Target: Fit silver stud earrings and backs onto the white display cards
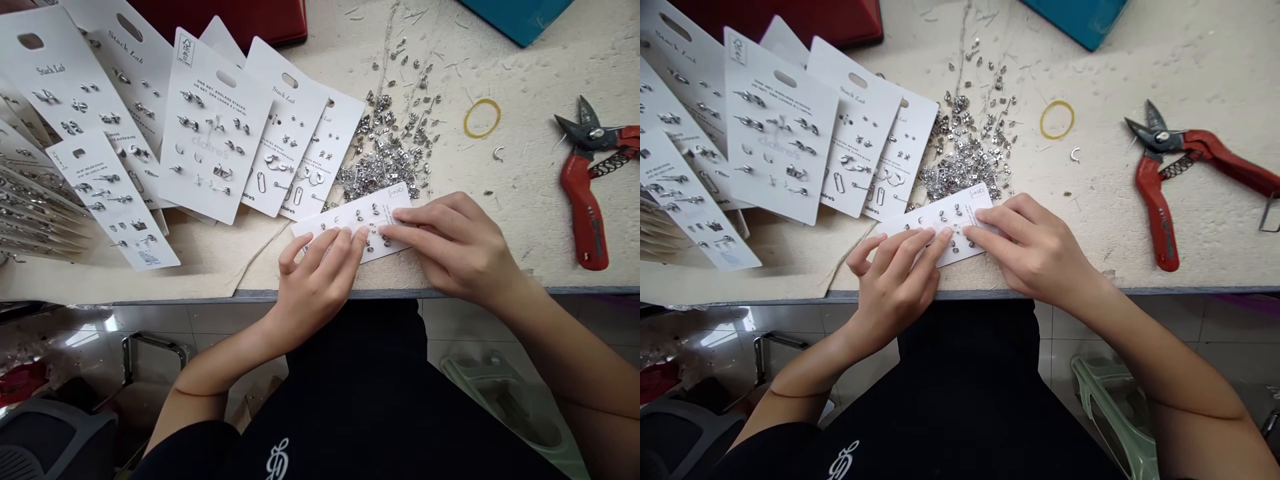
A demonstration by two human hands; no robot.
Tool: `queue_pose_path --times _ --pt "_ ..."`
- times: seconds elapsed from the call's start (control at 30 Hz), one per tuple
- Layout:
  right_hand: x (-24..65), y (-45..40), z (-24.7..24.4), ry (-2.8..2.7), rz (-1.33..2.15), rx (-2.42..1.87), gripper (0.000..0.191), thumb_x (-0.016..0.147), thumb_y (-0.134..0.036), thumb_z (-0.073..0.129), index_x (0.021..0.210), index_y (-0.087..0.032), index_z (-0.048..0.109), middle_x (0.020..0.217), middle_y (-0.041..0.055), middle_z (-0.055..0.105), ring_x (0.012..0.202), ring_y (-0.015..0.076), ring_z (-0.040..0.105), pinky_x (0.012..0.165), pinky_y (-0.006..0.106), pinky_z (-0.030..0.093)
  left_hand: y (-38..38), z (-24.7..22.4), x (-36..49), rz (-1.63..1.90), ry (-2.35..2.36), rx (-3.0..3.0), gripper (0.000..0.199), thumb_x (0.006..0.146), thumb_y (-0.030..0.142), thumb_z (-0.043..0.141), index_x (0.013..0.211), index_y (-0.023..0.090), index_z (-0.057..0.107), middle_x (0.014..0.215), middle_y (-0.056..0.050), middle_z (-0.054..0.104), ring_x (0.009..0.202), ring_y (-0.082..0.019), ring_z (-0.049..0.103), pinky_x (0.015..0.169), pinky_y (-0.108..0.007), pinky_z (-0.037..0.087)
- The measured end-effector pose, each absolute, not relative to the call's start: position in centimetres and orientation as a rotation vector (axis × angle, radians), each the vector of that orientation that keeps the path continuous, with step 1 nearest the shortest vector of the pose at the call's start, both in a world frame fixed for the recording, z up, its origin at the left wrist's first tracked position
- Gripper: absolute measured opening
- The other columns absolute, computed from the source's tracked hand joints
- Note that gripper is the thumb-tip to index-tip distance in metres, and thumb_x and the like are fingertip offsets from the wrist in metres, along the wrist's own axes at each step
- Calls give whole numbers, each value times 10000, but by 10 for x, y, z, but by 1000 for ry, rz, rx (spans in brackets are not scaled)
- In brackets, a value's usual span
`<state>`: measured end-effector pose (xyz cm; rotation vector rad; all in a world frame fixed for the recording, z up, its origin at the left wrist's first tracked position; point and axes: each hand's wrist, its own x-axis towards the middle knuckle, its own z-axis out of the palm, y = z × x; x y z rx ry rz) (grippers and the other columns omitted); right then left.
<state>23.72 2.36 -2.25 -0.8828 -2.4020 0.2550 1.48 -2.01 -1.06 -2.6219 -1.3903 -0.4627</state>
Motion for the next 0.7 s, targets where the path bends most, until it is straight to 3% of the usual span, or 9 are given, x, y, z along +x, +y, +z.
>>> queue_pose_path --times 0.4,0.7 --pt "234 22 -24 -2497 87 -857 368 857 -39 647 1224 -55 630 1065 132 692 881 215 560 769 352 548 -19 -17 15 -522 -1396 -2577 355 854 39 557 1174 142 672 1021 -20 764 939 -145 660 955 -315 332" --pt "235 22 -24 -2496 77 -851 358 884 -42 602 1241 -60 623 1055 139 695 888 210 586 769 355 556 -19 -14 16 -477 -1419 -2547 333 895 70 523 1174 179 668 1038 -18 749 925 -136 662 993 -293 325"
